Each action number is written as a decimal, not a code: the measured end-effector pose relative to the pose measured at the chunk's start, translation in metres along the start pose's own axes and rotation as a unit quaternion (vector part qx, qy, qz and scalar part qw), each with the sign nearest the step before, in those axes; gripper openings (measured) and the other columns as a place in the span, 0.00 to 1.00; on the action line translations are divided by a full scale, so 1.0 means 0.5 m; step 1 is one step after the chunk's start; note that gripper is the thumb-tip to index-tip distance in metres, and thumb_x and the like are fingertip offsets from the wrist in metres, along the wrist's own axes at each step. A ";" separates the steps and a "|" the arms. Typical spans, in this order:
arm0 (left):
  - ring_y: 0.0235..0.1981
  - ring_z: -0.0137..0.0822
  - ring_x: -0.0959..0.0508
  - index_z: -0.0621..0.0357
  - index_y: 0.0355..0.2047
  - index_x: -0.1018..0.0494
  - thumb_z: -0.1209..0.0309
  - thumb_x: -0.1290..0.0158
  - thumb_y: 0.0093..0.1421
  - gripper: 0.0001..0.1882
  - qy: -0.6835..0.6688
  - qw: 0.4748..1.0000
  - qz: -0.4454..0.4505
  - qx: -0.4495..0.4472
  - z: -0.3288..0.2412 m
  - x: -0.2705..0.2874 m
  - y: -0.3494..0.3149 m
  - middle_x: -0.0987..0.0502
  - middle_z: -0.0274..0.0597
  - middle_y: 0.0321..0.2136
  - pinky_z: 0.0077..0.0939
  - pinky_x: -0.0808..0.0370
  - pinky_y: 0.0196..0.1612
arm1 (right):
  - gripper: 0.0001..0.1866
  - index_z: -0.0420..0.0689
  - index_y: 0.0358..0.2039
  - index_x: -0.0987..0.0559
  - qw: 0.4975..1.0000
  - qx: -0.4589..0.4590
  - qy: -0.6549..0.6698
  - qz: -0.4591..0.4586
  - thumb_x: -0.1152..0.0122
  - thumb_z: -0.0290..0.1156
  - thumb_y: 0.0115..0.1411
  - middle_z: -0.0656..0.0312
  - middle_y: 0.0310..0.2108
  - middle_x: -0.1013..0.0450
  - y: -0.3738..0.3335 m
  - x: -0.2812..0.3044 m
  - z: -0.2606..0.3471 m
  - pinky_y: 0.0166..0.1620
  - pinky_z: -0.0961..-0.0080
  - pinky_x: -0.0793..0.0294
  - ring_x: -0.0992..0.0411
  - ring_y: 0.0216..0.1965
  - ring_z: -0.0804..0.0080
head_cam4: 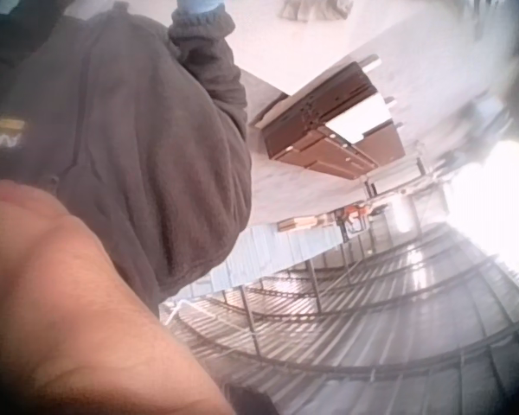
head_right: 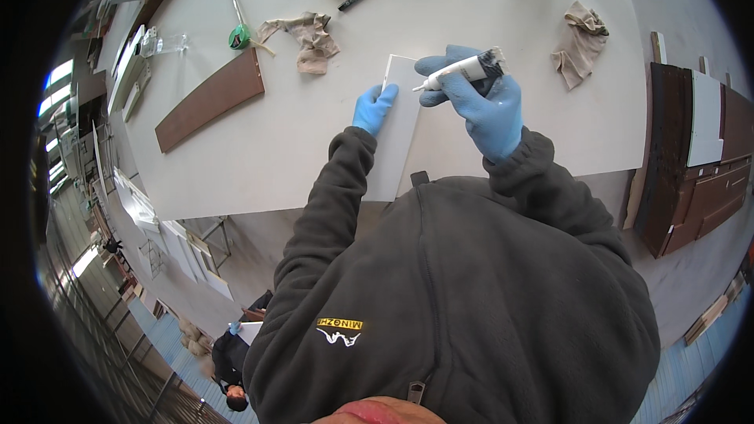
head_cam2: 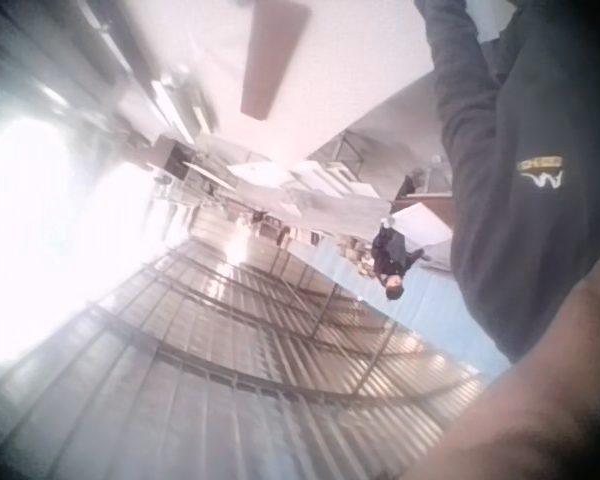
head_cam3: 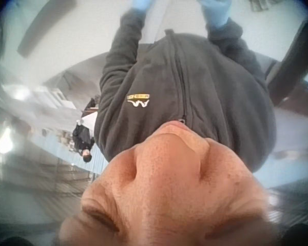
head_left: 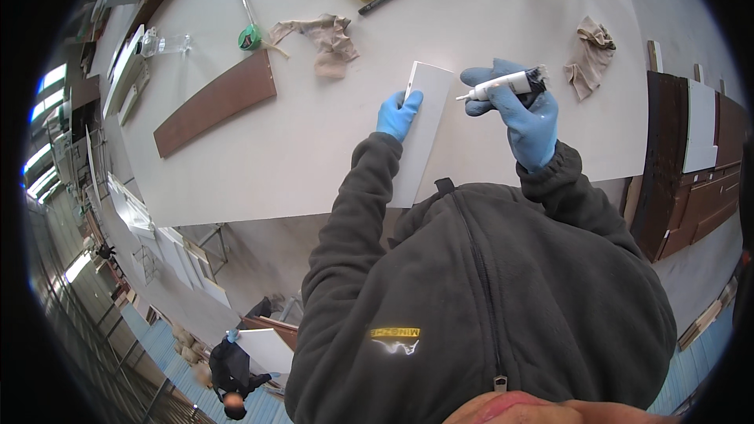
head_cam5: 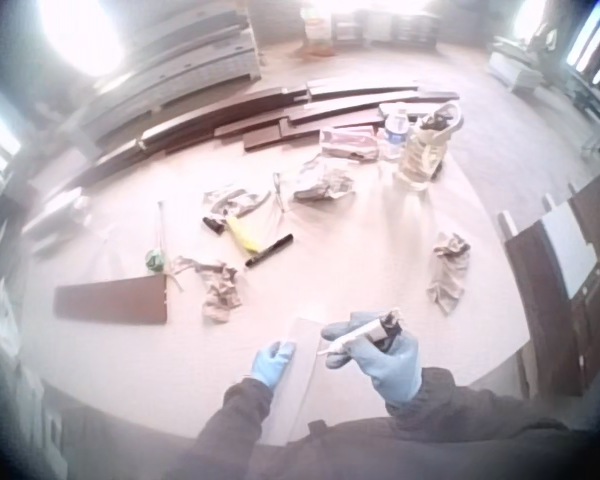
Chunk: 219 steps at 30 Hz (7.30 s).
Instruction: The person cleans a white rectangular panel with a cloth, applies adhesive from a tube along its edges, and trims excess adhesive with a utility knife. The person repeats the adhesive application and trimming on another edge of the same panel.
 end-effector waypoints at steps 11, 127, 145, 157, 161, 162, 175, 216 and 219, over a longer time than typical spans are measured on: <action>0.40 0.42 0.17 0.72 0.54 0.23 0.70 0.45 0.70 0.17 0.020 0.915 0.050 -0.400 -0.310 -0.010 -0.210 0.16 0.53 0.41 0.32 0.22 0.47 | 0.12 0.30 0.49 0.22 0.997 -0.050 -0.022 0.063 0.39 0.25 0.70 0.48 0.44 0.18 0.021 -0.015 -0.039 0.47 0.69 0.14 0.17 0.41 0.67; 0.39 0.42 0.15 0.61 0.52 0.21 0.73 0.34 0.58 0.20 -0.014 0.951 0.132 -0.281 -0.544 0.105 -0.386 0.17 0.47 0.40 0.34 0.20 0.44 | 0.21 0.34 0.59 0.28 0.950 0.133 -0.109 0.259 0.35 0.23 0.67 0.45 0.51 0.20 0.021 -0.201 0.217 0.55 0.63 0.17 0.18 0.48 0.59; 0.39 0.41 0.15 0.61 0.51 0.20 0.75 0.35 0.58 0.19 -0.015 0.949 0.128 -0.287 -0.547 0.106 -0.381 0.17 0.47 0.40 0.33 0.20 0.44 | 0.21 0.36 0.59 0.27 0.954 0.117 -0.081 0.263 0.35 0.24 0.67 0.47 0.52 0.20 0.017 -0.180 0.234 0.56 0.63 0.18 0.18 0.50 0.60; 0.39 0.40 0.15 0.61 0.52 0.20 0.74 0.34 0.59 0.20 -0.009 0.953 0.129 -0.274 -0.547 0.108 -0.376 0.17 0.46 0.40 0.33 0.20 0.44 | 0.22 0.37 0.59 0.27 0.955 0.113 -0.079 0.262 0.35 0.25 0.67 0.48 0.52 0.21 0.017 -0.176 0.232 0.57 0.63 0.18 0.19 0.51 0.60; 0.39 0.40 0.15 0.61 0.52 0.21 0.74 0.34 0.58 0.20 -0.004 0.951 0.130 -0.279 -0.544 0.109 -0.373 0.17 0.46 0.40 0.33 0.20 0.44 | 0.22 0.38 0.60 0.26 0.955 0.111 -0.079 0.262 0.35 0.25 0.67 0.48 0.52 0.21 0.019 -0.174 0.232 0.57 0.63 0.19 0.19 0.51 0.60; 0.39 0.40 0.15 0.61 0.52 0.21 0.73 0.34 0.58 0.21 0.006 0.950 0.127 -0.285 -0.544 0.110 -0.373 0.17 0.47 0.40 0.33 0.20 0.44 | 0.22 0.38 0.60 0.26 0.956 0.110 -0.079 0.262 0.35 0.25 0.67 0.48 0.52 0.21 0.020 -0.173 0.232 0.57 0.63 0.19 0.19 0.51 0.60; 0.39 0.40 0.15 0.62 0.52 0.21 0.74 0.35 0.58 0.20 -0.014 0.951 0.125 -0.283 -0.546 0.110 -0.370 0.17 0.46 0.40 0.33 0.20 0.44 | 0.22 0.39 0.60 0.26 0.955 0.097 -0.083 0.267 0.34 0.26 0.67 0.50 0.53 0.21 0.022 -0.173 0.229 0.58 0.63 0.19 0.20 0.52 0.61; 0.40 0.41 0.15 0.61 0.52 0.21 0.74 0.35 0.59 0.20 -0.003 0.952 0.127 -0.279 -0.548 0.111 -0.363 0.16 0.46 0.40 0.34 0.20 0.45 | 0.22 0.43 0.61 0.24 0.957 0.068 -0.091 0.266 0.33 0.29 0.68 0.54 0.55 0.22 0.027 -0.170 0.215 0.60 0.63 0.22 0.21 0.55 0.62; 0.40 0.40 0.15 0.61 0.52 0.21 0.74 0.35 0.59 0.20 -0.016 0.957 0.124 -0.263 -0.546 0.111 -0.362 0.16 0.46 0.40 0.33 0.20 0.45 | 0.22 0.43 0.61 0.24 0.958 0.066 -0.089 0.263 0.33 0.30 0.68 0.54 0.55 0.22 0.029 -0.168 0.213 0.61 0.63 0.22 0.21 0.56 0.62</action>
Point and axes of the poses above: each hand's wrist, its own y-axis towards the middle knuckle, its own x-axis out of the back of the hand, z = x × y, the point moved 5 cm from there along y, towards the middle knuckle
